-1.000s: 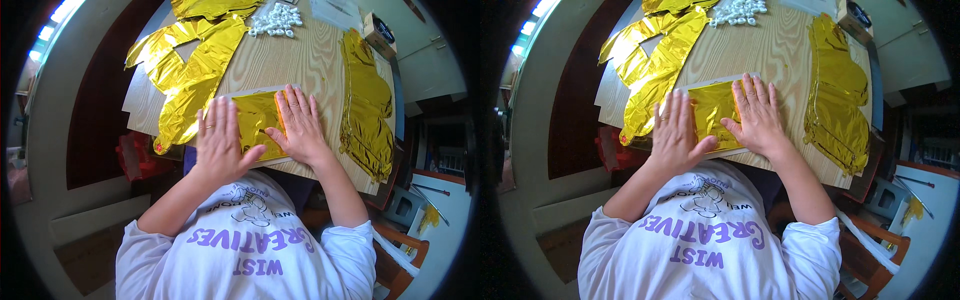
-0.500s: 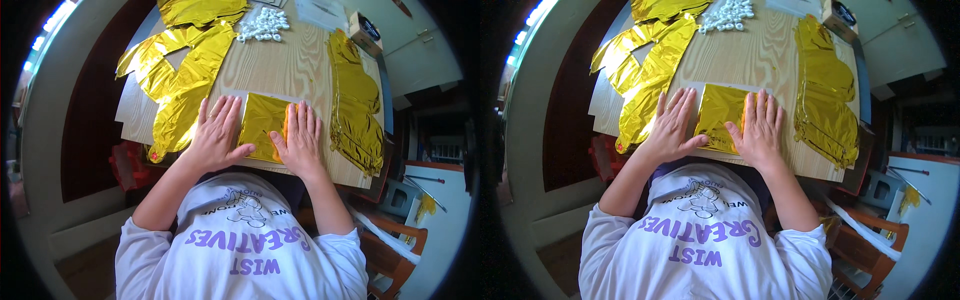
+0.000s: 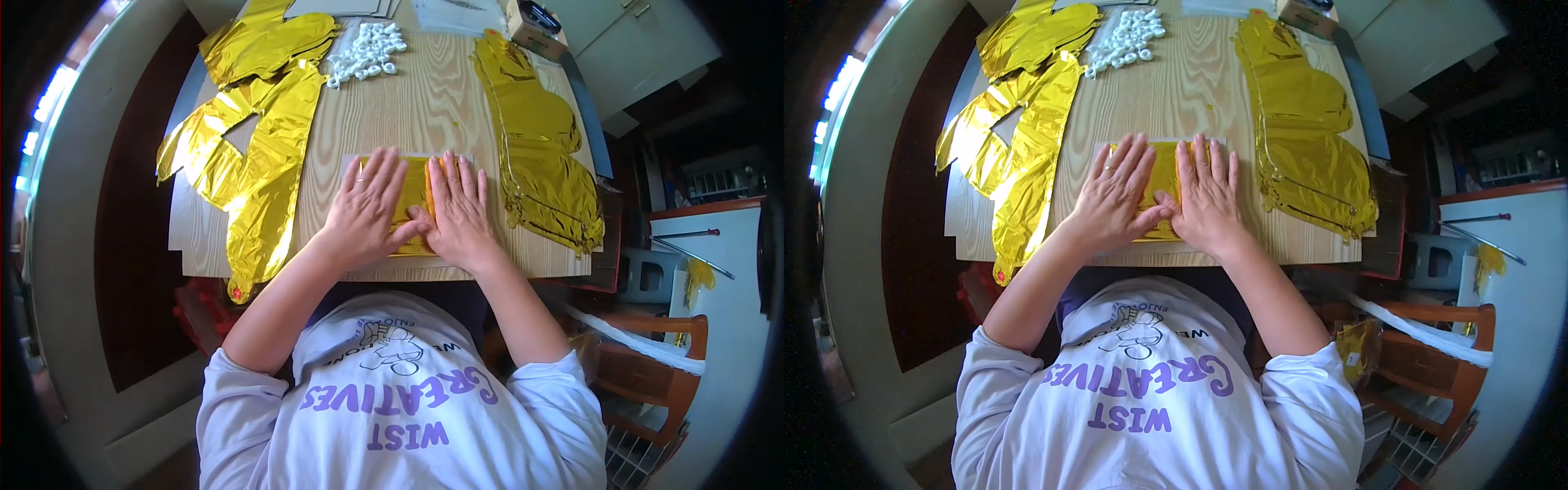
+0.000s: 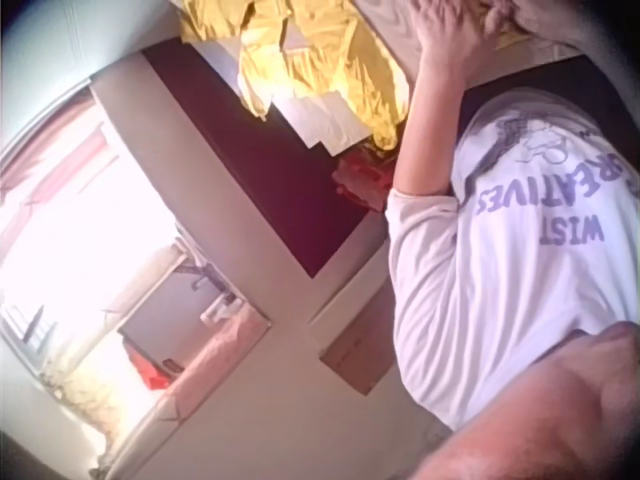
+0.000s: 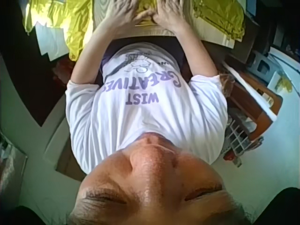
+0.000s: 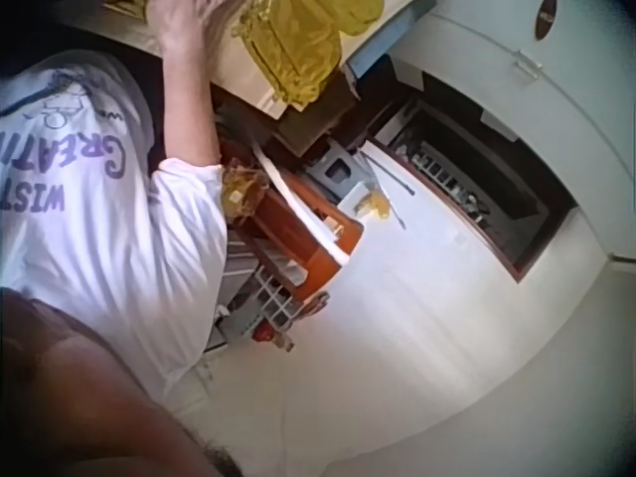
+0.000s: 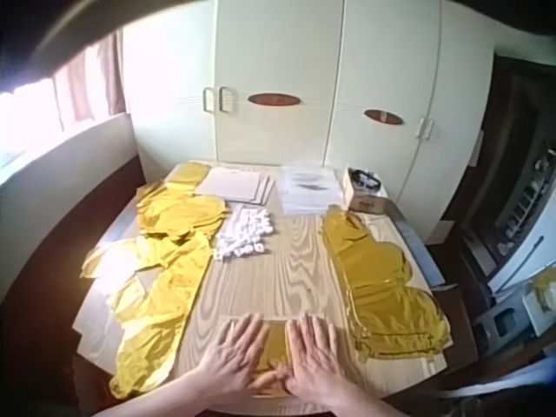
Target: Fold gold foil decorations and package them at a workstation.
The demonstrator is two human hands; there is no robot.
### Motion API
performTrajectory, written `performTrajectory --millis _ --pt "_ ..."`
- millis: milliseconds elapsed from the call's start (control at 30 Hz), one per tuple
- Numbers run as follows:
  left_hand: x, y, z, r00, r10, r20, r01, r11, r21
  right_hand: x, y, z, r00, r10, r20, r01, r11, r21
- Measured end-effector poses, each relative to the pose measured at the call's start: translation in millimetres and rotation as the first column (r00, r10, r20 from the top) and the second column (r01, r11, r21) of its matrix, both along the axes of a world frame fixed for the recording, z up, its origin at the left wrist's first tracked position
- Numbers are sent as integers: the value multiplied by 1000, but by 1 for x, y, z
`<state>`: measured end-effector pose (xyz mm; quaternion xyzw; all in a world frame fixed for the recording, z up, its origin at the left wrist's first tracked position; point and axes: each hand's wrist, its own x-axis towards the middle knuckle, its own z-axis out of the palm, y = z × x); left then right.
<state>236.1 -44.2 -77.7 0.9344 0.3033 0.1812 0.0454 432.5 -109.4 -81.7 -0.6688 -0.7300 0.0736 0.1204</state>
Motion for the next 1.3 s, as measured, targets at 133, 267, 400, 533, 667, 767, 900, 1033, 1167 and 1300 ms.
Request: performTrajectory --millis 133,267,400,533,667,767,900,1033,1167,1300 --pt "-5 -4 -8 997 55 -60 -56 998 -27 14 1 11 986 -5 -165 -12 995 -104" --pt "-3 -5 -6 993 73 -93 -77 996 -40 40 6 21 960 49 -274 -99 980 -172" --pt "-4 -8 -4 994 63 -92 -69 996 -55 67 23 31 892 97 -441 -192 965 -177" --pt "-4 -9 2 994 56 -98 -66 993 -101 77 42 37 777 -12 -629 -145 969 -199" --pt "-3 -7 10 988 51 -147 -78 980 -181 101 74 59 550 -168 -818 -1 979 -202" --pt "-4 -8 18 991 79 -110 -98 978 -186 132 135 68 634 -135 -761 103 991 -91" --pt "-6 -3 18 996 84 -25 -88 952 -294 168 262 45 689 -174 -703 205 978 -42" --pt "-6 2 21 994 73 80 -32 905 -425 220 390 5 686 -341 -643 469 883 32" --pt "-8 3 24 993 83 78 -36 881 -471 224 453 8 676 -662 -325 704 710 20" --pt "-7 -1 21 992 124 23 -96 860 -501 216 478 1 692 -709 -136 705 704 -81"
